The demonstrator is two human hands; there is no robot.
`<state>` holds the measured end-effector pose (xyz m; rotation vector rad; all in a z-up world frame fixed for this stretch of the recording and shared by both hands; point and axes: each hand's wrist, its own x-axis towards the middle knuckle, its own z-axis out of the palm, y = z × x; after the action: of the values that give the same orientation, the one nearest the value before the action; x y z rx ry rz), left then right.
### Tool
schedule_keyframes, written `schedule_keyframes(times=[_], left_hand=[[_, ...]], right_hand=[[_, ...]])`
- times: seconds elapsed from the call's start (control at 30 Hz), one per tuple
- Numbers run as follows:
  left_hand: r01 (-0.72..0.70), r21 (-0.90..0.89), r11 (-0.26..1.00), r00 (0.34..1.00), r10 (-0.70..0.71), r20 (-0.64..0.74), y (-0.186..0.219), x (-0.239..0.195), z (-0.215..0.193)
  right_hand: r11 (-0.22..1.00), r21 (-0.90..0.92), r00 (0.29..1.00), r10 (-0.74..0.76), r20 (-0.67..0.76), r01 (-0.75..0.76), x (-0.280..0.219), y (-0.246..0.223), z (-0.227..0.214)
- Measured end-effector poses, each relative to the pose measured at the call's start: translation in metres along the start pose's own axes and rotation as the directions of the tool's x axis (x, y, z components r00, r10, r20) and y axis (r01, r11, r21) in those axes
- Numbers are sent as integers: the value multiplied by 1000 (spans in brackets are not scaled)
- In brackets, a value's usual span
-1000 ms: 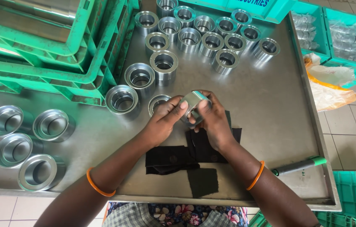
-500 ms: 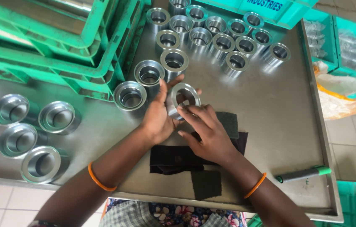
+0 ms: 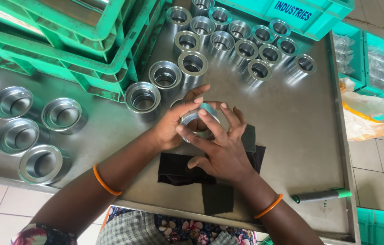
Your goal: Inspecting, cleaning, and marking metal rings and tubes at a workstation.
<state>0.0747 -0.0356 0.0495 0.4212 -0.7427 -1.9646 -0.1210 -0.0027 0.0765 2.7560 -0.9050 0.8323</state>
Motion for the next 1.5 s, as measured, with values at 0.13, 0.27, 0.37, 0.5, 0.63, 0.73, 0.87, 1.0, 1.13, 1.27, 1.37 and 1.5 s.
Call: schedule_keyframes(times=[0.13,0.27,0.37,0.5,0.63,0.73,0.87,1.0,1.13,1.27,1.37,1.5], left_hand=[[10,-24,1000,1000,-9,17,3,0,0],[-14,-112,994,999,18,37,2,6,-4],[-43,-154,987,998,47,28,1,8,-11],[-55,-167,984,998,58,14,1,8,-15],[-76,-158,985,994,87,68,-3,9,-21],[-60,-150,987,997,66,41,-4,9,-22],[-42,-182,982,999,43,4,-1,8,-11],[-144,-9,989,985,145,98,9,-2,-1],[-296,217,930,928,227,296,18,-7,4],[-336,334,881,915,222,336,18,-5,1],[-362,416,834,919,244,311,9,2,-7],[-169,279,945,985,155,73,0,4,0]], right_hand=[[990,96,995,-100,17,98,-4,18,-4],[986,138,995,-86,-56,93,-8,30,-10],[991,105,990,-71,-124,84,-9,34,-12],[990,120,987,-51,-150,70,-11,33,-5],[995,52,991,-73,-114,79,-9,20,-3],[993,-33,990,-118,-77,116,-3,10,1],[990,-62,991,-126,-48,123,2,4,5],[960,243,970,-80,-229,137,-16,23,24],[947,290,930,-22,-366,136,-16,28,27],[946,299,944,-21,-328,124,-19,29,34],[957,278,965,-9,-264,85,-15,23,33],[992,113,984,76,-160,-58,-5,11,21]])
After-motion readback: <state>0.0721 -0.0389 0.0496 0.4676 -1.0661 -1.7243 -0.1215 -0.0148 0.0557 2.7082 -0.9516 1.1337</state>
